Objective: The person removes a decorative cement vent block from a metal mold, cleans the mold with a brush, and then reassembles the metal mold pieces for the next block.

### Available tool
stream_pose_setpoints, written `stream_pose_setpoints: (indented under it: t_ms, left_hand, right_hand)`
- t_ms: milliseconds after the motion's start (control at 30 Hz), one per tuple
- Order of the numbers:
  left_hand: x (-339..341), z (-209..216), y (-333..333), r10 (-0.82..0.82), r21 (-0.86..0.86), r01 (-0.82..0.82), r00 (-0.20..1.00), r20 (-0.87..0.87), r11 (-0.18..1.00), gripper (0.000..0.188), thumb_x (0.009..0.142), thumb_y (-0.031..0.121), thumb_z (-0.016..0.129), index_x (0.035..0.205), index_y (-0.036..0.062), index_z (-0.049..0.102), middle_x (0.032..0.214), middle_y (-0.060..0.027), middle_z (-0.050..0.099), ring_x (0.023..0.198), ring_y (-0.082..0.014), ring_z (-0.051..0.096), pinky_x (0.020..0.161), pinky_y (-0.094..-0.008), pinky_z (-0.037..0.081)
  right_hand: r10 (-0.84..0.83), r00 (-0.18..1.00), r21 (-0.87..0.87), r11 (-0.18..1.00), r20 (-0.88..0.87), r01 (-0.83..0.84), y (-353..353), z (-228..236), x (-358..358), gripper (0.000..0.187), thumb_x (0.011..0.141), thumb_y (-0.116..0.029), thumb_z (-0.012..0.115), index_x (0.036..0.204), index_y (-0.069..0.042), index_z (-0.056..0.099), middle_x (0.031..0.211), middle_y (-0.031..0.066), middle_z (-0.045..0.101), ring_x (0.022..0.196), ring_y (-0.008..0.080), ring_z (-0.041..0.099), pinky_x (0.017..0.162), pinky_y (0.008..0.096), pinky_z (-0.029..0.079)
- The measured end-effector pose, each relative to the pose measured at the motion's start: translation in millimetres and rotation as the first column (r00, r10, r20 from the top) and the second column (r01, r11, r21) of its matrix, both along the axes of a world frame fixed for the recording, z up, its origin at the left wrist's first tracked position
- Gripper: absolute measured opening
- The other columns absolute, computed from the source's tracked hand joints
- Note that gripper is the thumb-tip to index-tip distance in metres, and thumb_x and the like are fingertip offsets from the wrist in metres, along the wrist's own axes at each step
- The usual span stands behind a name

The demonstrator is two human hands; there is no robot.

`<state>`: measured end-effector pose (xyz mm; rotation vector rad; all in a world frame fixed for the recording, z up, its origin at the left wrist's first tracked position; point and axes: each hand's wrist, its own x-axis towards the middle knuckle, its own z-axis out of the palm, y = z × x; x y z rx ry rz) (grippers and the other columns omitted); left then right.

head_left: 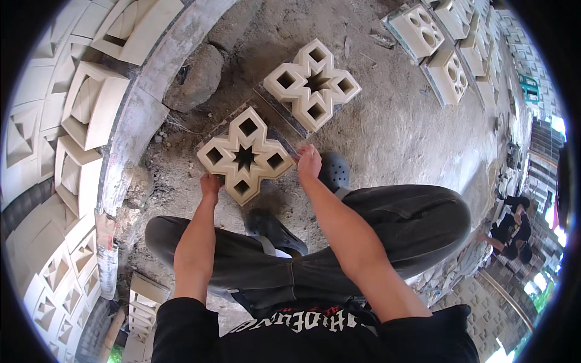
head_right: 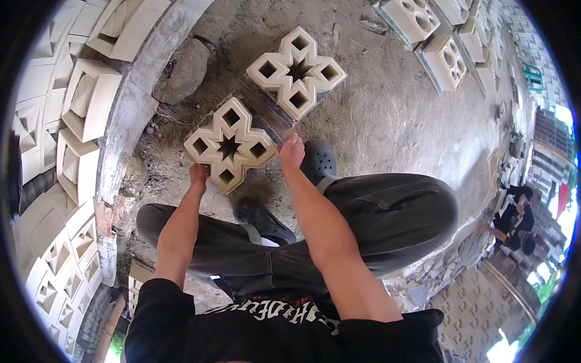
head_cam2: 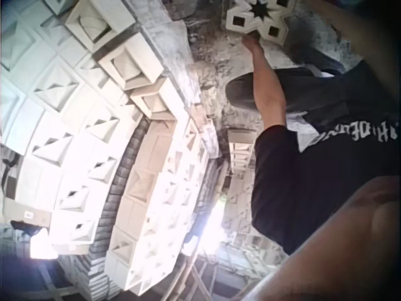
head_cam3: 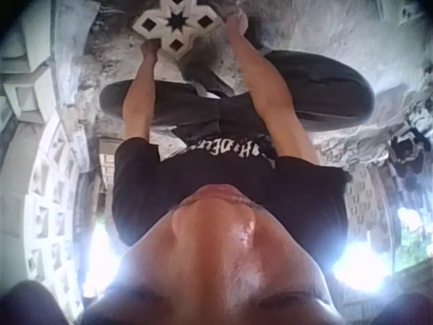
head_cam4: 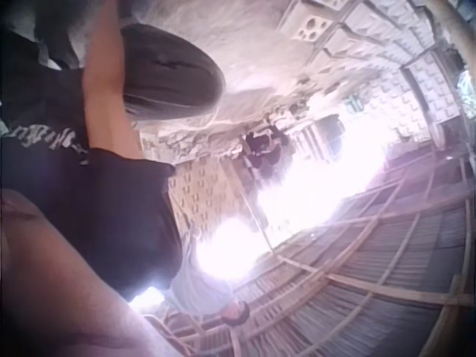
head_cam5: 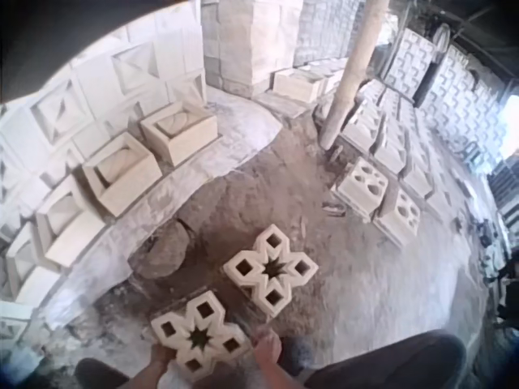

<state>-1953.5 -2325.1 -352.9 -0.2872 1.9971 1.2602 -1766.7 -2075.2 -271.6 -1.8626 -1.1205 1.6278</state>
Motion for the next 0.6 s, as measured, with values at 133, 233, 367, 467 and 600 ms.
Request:
stream_pose_setpoints:
  t_ms: [133,233,367,467,600]
  left_hand:
    - [-1,2,-2,0.008,0.042,-0.009,0.999,0.033,0.999,0.033,0.097,0.028,0.051,0.091,-0.0014,0.064,0.079,-0.0099,0.065,0.066,-0.0177,0.063,0.059,-0.0303,0.05]
    - [-2,4,0,0.014,0.01,-0.013,1.0,-0.004,1.0,0.032,0.097,0.028,0.05,0.093,-0.0011,0.064,0.082,-0.0109,0.067,0.068,-0.0184,0.065,0.061,-0.0316,0.051]
    - [-2,9,2,0.04,0.035,-0.043,0.996,0.081,0.998,0.036,0.097,0.035,0.052,0.1,0.0017,0.063,0.087,-0.0096,0.068,0.072,-0.0194,0.065,0.064,-0.0342,0.052]
    - [3,13,8,0.041,0.052,-0.046,0.994,0.102,0.998,0.036,0.097,0.039,0.053,0.101,0.0044,0.063,0.089,-0.0082,0.068,0.075,-0.0194,0.065,0.067,-0.0354,0.051]
    - [-2,12,-4,0.026,0.047,-0.029,0.997,0.079,0.998,0.035,0.097,0.037,0.053,0.102,0.0032,0.062,0.092,-0.0102,0.069,0.079,-0.0218,0.067,0.07,-0.037,0.053]
  right_hand:
    - [-0.195,0.977,-0.29,0.943,-0.091,0.161,-40,-15,23,0.046,0.102,-0.035,0.038,0.118,0.001,0.06,0.11,0.017,0.065,0.091,0.0261,0.066,0.077,0.0378,0.055]
    - [-0.235,0.965,-0.578,0.806,-0.115,0.127,-64,-19,25,0.039,0.101,-0.028,0.041,0.122,0.0,0.058,0.112,0.0152,0.064,0.099,0.0247,0.064,0.08,0.038,0.055]
    - [-0.195,0.953,-0.557,0.83,-0.232,0.035,-82,-30,22,0.033,0.096,-0.013,0.05,0.125,0.0,0.056,0.111,0.0138,0.064,0.095,0.0236,0.063,0.08,0.0395,0.056]
    - [-0.187,0.951,-0.503,0.863,-0.245,0.04,-81,-44,25,0.032,0.092,-0.006,0.055,0.123,0.002,0.058,0.105,0.0129,0.066,0.089,0.0228,0.064,0.078,0.0385,0.057]
    - [-0.195,0.944,-0.503,0.864,-0.266,0.037,-79,-36,18,0.027,0.089,-0.002,0.058,0.115,0.005,0.063,0.095,0.0116,0.067,0.083,0.022,0.066,0.074,0.0348,0.058]
